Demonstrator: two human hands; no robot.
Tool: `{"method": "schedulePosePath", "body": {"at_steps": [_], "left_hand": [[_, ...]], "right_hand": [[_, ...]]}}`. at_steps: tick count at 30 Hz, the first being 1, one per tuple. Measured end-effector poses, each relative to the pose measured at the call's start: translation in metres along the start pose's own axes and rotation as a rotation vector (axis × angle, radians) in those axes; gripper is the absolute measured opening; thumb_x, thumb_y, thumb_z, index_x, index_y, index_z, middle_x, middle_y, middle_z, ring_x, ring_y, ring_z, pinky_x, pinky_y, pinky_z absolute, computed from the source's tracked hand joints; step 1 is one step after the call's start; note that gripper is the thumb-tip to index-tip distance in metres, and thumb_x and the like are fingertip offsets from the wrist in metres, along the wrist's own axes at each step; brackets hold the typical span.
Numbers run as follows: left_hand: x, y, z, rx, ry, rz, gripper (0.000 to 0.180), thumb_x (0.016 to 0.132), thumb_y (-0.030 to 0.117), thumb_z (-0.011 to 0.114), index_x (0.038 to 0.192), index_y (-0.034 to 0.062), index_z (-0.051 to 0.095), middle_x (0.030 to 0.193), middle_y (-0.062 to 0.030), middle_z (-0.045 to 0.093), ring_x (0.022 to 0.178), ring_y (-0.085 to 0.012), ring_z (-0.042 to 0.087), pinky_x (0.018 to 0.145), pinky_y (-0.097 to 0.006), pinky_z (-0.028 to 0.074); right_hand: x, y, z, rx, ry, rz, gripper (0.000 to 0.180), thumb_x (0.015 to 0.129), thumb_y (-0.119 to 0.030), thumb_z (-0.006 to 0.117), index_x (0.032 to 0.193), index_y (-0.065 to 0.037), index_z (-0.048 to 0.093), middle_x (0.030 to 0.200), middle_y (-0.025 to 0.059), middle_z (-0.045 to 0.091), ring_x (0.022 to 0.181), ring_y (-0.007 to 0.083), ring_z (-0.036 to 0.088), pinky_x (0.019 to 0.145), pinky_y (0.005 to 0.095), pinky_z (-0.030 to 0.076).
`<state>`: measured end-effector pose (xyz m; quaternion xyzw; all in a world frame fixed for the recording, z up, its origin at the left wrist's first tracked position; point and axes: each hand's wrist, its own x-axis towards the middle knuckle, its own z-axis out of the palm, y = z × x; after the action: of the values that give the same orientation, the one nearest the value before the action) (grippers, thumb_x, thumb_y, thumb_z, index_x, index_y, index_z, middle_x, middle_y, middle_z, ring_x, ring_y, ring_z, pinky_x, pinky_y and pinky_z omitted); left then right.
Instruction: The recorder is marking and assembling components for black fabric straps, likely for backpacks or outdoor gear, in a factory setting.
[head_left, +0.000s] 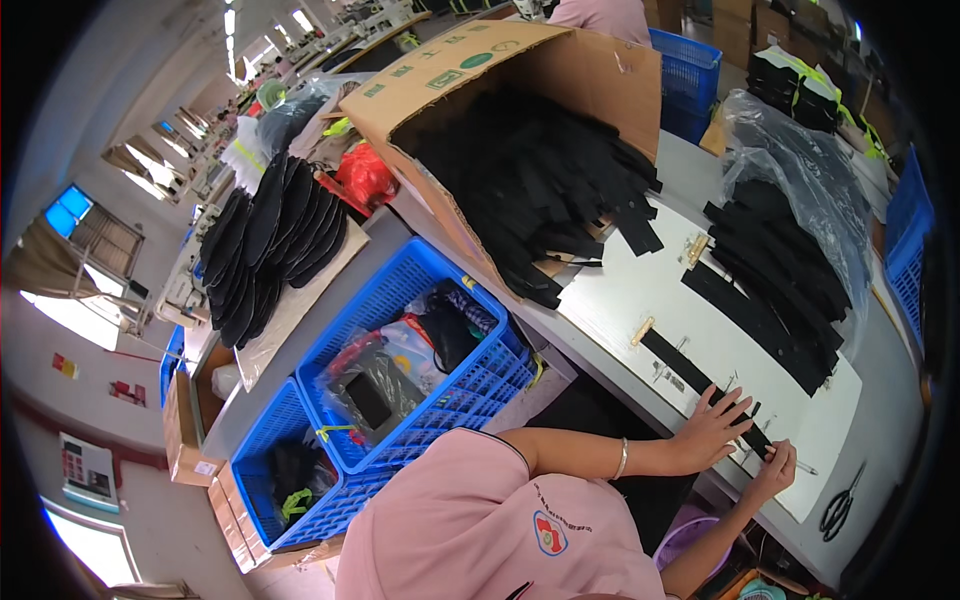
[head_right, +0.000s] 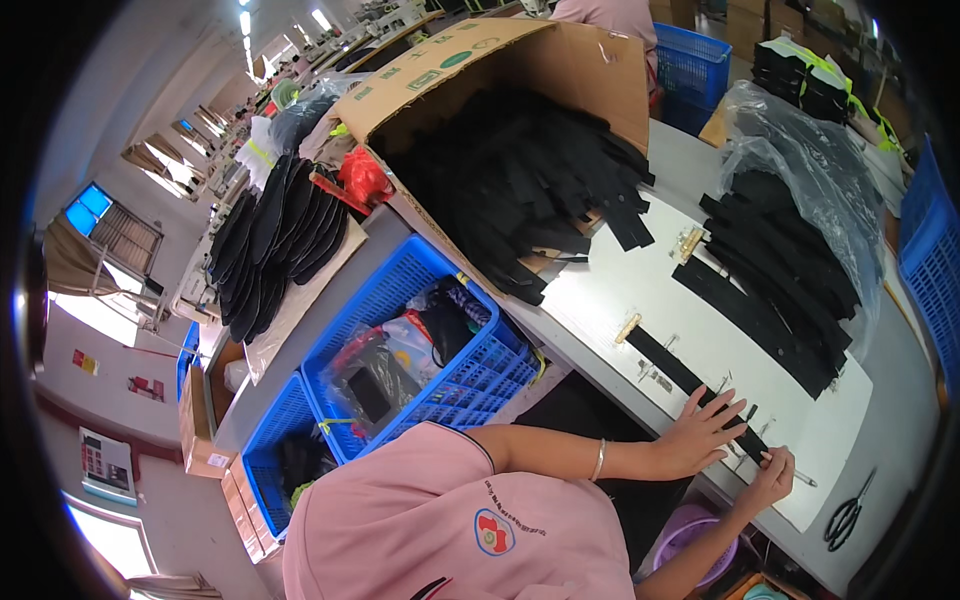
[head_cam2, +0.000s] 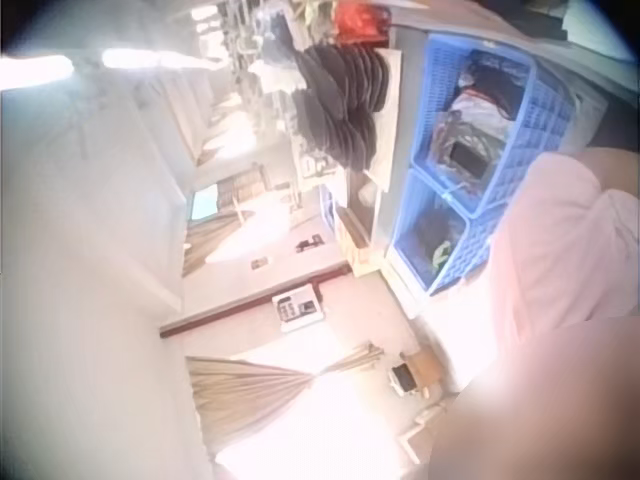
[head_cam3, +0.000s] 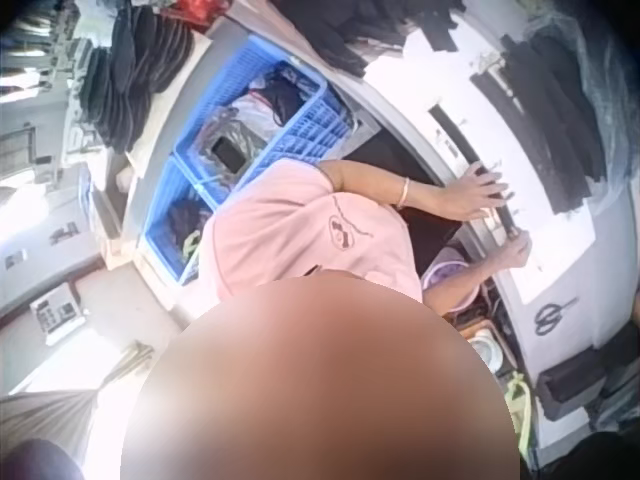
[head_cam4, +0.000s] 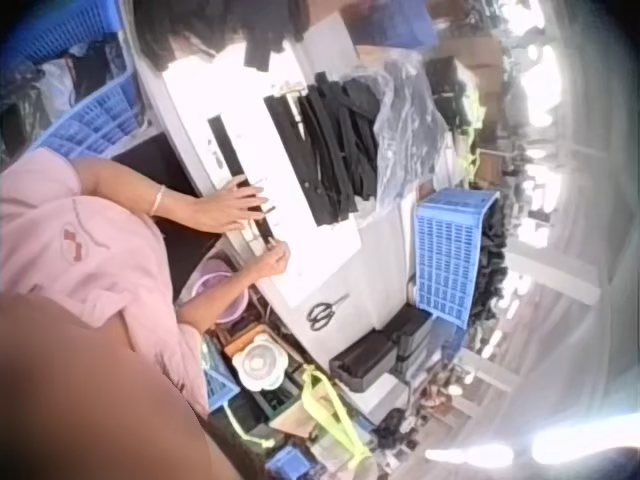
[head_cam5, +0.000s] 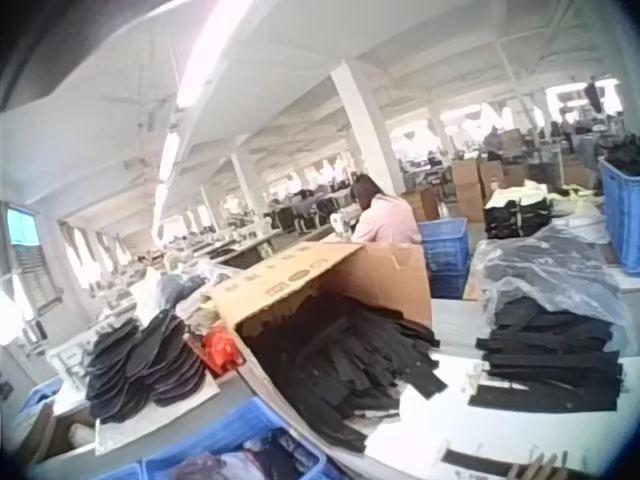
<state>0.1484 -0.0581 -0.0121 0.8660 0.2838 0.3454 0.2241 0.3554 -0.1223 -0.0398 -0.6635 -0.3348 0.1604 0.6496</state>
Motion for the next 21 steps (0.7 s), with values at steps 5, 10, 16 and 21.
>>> {"method": "schedulePosePath", "body": {"at_steps": [5, 10, 16, 21], "left_hand": [[0.027, -0.031, 0.022, -0.027, -0.146, 0.043, 0.064, 0.091, 0.032, 0.072, 0.144, 0.0020, 0.055, 0.159, -0.0285, 0.035, 0.154, -0.0443, 0.021, 0.123, -0.068, 0.006], [0.116, -0.075, 0.052, 0.106, -0.178, 0.056, 0.068, 0.089, 0.045, 0.071, 0.144, 0.0078, 0.058, 0.156, -0.0247, 0.043, 0.154, -0.0428, 0.025, 0.120, -0.072, 0.006], [0.113, -0.111, 0.025, -0.098, -0.102, 0.072, 0.049, 0.088, 0.035, 0.074, 0.128, 0.0068, 0.068, 0.147, -0.0216, 0.054, 0.147, -0.0449, 0.036, 0.120, -0.069, 0.014], [0.067, -0.149, -0.069, 0.144, -0.043, -0.010, 0.038, 0.085, 0.004, 0.064, 0.122, 0.0089, 0.071, 0.142, -0.0178, 0.059, 0.146, -0.0428, 0.038, 0.122, -0.065, 0.016]], "right_hand": [[-0.002, 0.001, -0.016, -0.006, 0.120, 0.064, 0.025, 0.107, -0.023, 0.059, 0.098, -0.003, 0.071, 0.082, -0.0016, 0.065, 0.065, 0.0010, 0.046, 0.053, 0.0184, 0.030], [0.000, -0.010, -0.010, -0.080, 0.158, 0.108, 0.023, 0.102, -0.021, 0.060, 0.093, -0.004, 0.071, 0.080, -0.0015, 0.064, 0.063, 0.0046, 0.048, 0.053, 0.0216, 0.034], [-0.003, -0.014, 0.009, -0.072, 0.083, 0.074, 0.024, 0.103, -0.023, 0.064, 0.096, -0.002, 0.073, 0.071, -0.0024, 0.061, 0.058, 0.0021, 0.044, 0.051, 0.0201, 0.033], [-0.007, -0.026, 0.007, -0.059, 0.096, 0.074, 0.024, 0.103, -0.022, 0.066, 0.096, 0.000, 0.073, 0.079, -0.0005, 0.067, 0.064, 0.0030, 0.051, 0.054, 0.0196, 0.037]]}}
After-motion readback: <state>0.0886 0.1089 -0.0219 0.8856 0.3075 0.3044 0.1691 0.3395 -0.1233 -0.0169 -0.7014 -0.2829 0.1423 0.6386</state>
